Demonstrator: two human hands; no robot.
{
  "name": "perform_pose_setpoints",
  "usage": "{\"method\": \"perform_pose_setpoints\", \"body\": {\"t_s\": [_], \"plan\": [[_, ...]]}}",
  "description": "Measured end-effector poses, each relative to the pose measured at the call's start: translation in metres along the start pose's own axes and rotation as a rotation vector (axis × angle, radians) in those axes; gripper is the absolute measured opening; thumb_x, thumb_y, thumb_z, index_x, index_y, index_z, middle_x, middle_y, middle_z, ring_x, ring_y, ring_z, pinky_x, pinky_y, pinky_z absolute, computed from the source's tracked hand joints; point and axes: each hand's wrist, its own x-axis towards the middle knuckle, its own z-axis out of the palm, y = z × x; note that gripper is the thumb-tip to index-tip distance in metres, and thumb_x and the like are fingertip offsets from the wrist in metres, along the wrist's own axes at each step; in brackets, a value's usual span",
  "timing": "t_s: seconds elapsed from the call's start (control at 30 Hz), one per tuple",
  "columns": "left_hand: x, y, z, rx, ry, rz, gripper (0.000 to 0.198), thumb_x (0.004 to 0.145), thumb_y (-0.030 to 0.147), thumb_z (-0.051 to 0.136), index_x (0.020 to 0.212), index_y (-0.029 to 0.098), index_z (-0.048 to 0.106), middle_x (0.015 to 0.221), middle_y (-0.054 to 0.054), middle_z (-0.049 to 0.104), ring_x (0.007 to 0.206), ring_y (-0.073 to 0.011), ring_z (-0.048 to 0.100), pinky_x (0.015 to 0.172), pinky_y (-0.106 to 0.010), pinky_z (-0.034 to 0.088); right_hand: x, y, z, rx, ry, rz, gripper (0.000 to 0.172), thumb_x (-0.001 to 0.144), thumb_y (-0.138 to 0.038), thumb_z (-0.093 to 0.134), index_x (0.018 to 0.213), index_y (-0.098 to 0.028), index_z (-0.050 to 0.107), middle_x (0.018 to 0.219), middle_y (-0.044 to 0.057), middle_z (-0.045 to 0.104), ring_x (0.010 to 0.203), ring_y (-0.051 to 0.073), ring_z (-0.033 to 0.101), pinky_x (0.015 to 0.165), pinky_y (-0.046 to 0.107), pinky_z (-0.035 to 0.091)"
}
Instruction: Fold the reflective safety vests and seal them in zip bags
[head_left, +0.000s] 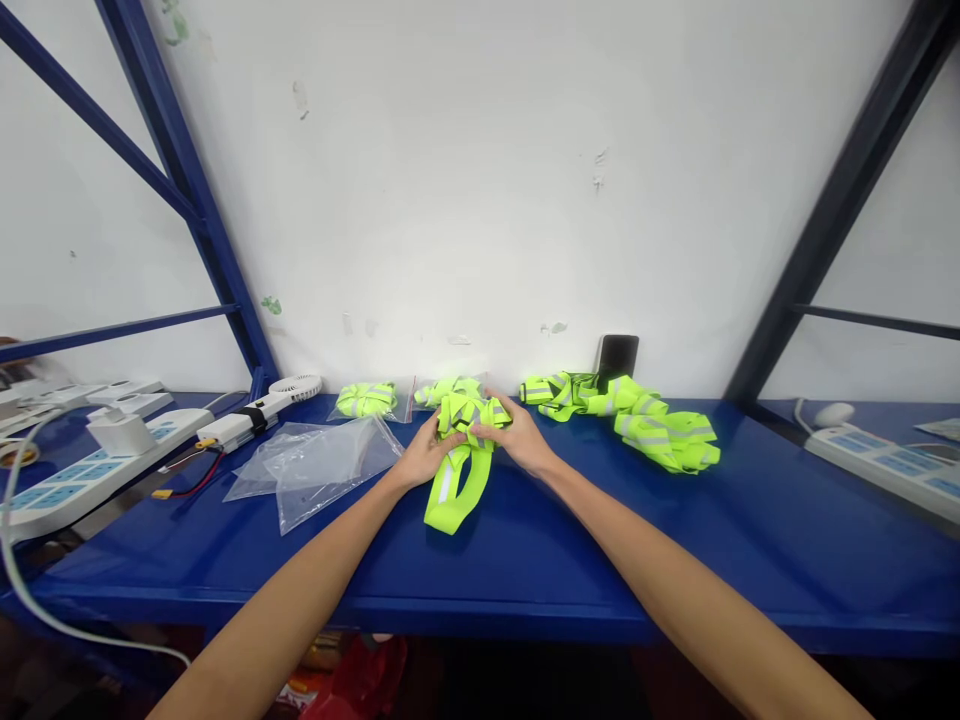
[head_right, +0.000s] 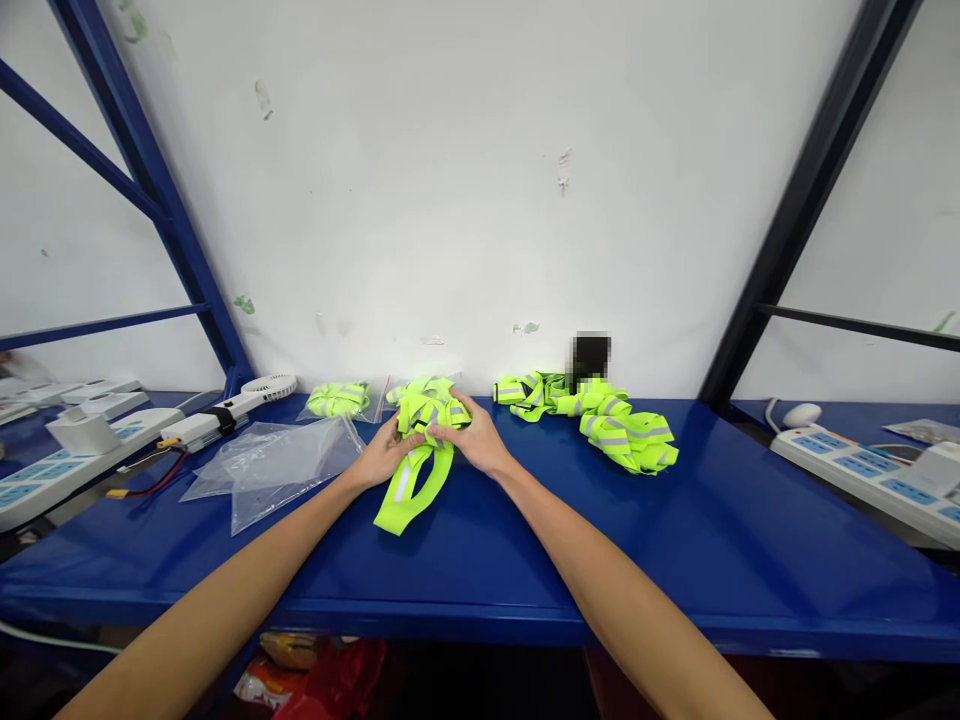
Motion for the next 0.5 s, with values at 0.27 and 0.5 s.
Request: {"method": "perform_pose_setpoints", "body": {"t_s": [0.27,0.5], "plan": [[-0.008,0.010,0.002,0.367,-0.042,0.124,0.054,0.085,0.043,0.057,0.132,0.019,0.047,0.119,-0.006,0.064,0.106,-0.0263,0.060,0.092,-0.034,0.045,0.000,-0.001,-0.010,0.146,-0.221,0.129,0.045,0.052,-0.035,0.085,0.089,-0.015,0.069,0.084,0.004,0.072,0.073,0.019,0.065,0.070,0.031,0.051],[-0.003,0.005,0.001,0.286,0.000,0.089,0.077,0.087,0.043,0.056,0.149,0.021,0.016,0.137,-0.012,0.050,0.125,-0.0263,0.049,0.107,-0.038,0.034,-0.001,-0.006,0.003,0.140,-0.064,0.050,0.034,0.059,-0.036,0.081,0.084,-0.015,0.070,0.083,0.004,0.072,0.074,0.020,0.065,0.070,0.032,0.052]]}}
